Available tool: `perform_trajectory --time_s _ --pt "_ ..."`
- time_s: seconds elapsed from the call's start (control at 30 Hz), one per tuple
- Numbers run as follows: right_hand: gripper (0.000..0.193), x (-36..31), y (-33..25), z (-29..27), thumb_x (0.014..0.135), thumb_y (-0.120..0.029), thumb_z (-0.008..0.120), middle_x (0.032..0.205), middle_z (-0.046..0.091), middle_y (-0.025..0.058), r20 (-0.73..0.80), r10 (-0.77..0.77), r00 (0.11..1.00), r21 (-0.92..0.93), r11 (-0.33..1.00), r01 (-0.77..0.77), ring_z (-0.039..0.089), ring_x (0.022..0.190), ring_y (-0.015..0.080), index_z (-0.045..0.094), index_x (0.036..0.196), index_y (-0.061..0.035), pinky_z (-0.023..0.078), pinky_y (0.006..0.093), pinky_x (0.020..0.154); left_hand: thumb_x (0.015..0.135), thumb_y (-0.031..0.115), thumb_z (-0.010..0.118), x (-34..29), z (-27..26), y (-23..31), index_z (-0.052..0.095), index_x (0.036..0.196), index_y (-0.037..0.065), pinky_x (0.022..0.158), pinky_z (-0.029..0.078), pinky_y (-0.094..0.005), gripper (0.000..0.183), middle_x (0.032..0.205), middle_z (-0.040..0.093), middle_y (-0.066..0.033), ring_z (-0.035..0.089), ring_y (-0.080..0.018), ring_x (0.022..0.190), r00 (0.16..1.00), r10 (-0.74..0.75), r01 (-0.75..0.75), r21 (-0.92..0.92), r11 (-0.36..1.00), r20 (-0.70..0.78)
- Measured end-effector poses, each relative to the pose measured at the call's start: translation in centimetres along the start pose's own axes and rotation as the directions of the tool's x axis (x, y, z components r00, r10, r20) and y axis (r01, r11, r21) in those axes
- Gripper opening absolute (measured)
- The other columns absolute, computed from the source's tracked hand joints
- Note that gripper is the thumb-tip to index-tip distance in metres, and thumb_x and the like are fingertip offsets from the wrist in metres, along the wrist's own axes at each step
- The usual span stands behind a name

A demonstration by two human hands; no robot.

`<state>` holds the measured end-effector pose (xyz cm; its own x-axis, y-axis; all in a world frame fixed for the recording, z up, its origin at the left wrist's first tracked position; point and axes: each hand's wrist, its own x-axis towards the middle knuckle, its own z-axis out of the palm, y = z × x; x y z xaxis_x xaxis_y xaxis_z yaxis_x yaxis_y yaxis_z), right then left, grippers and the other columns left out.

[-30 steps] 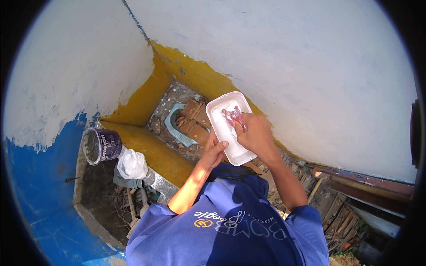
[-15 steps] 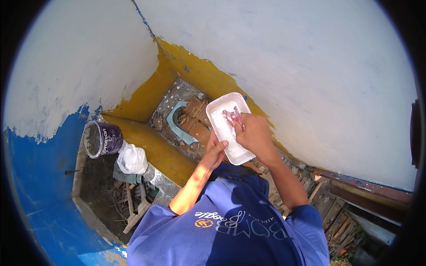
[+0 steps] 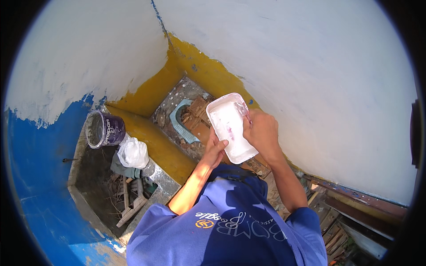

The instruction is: The person mixes a red liquid into white paint in a plastic container.

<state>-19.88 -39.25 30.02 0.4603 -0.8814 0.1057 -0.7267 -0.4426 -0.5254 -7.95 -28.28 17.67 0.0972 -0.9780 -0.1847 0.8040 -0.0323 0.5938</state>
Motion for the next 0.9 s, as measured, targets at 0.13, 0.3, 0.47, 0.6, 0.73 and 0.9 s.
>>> perform_trajectory --time_s 0.13,0.3,0.47,0.6,0.73,0.9 --pt "0.018 0.4 -2.2 2.8 0.082 -0.017 0.064 0.071 0.063 0.0219 0.104 -0.206 0.973 -0.003 0.978 0.207 0.061 0.068 0.0436 0.065 0.08 0.0002 0.047 0.0501 0.063 0.081 0.018 0.076 -1.5 -1.1 1.4 0.012 0.153 0.013 0.111 0.041 -0.0419 0.097 0.149 0.036 -0.012 0.04 -0.024 0.137 0.996 0.047 -0.052 -0.07 0.996 -0.07" --pt "0.037 1.6 -5.7 5.1 0.079 -0.013 0.071 0.091 0.067 0.0166 0.13 -0.319 0.939 0.152 0.942 0.299 0.066 0.082 0.0366 0.065 0.114 -0.0039 0.051 0.0451 0.072 0.079 0.023 0.076 -5.4 -3.5 3.1 0.017 0.152 0.008 0.114 0.035 -0.0476 0.096 0.148 0.037 -0.0143 0.04 -0.0282 0.137 0.953 0.215 -0.233 -0.062 0.971 -0.211" --pt "0.044 1.9 -11.2 11.7 0.077 -0.017 0.077 0.099 0.064 0.0129 0.349 -0.478 0.806 0.241 0.877 0.415 0.065 0.085 0.0335 0.066 0.119 -0.0068 0.05 0.0426 0.073 0.081 0.015 0.074 -12.4 -8.0 2.2 0.011 0.154 0.011 0.109 0.041 -0.045 0.096 0.149 0.037 -0.0133 0.042 -0.0271 0.135 0.821 0.328 -0.407 -0.077 0.91 -0.467" --pt "0.028 2.6 -15.7 19.5 0.08 -0.017 0.075 0.097 0.064 0.011 0.498 -0.575 0.649 0.594 0.771 0.228 0.062 0.079 0.0294 0.072 0.105 -0.005 0.049 0.0395 0.072 0.079 0.013 0.075 -18.7 -11.6 0.5 0.012 0.153 0.01 0.108 0.043 -0.0419 0.097 0.146 0.039 -0.0124 0.043 -0.0268 0.134 0.667 0.425 -0.559 -0.033 0.829 -0.612" --pt "0.025 2.7 -22.8 30.4 0.08 -0.016 0.071 0.096 0.066 0.0064 0.325 -0.834 0.446 0.504 0.551 0.664 0.061 0.091 0.0249 0.071 0.103 -0.0051 0.05 0.0362 0.076 0.072 0.017 0.079 -24.6 -12.5 -1.2 0.023 0.148 0.001 0.107 0.043 -0.042 0.096 0.139 0.046 -0.0143 0.048 -0.0276 0.128 0.472 0.414 -0.62 0.04 0.783 -0.778" --pt "0.023 1.2 -27.0 41.9 0.078 -0.009 0.068 0.1 0.069 0.0039 0.362 -0.931 -0.037 0.162 0.023 0.986 0.058 0.109 0.0237 0.07 0.101 -0.0091 0.051 0.0372 0.082 0.075 0.014 0.073 -29.6 -14.1 -4.3 0.026 0.146 0.0 0.104 0.048 -0.0434 0.086 0.132 0.052 -0.0146 0.054 -0.0284 0.123 0.342 0.43 -0.692 0.086 0.717 -0.836"
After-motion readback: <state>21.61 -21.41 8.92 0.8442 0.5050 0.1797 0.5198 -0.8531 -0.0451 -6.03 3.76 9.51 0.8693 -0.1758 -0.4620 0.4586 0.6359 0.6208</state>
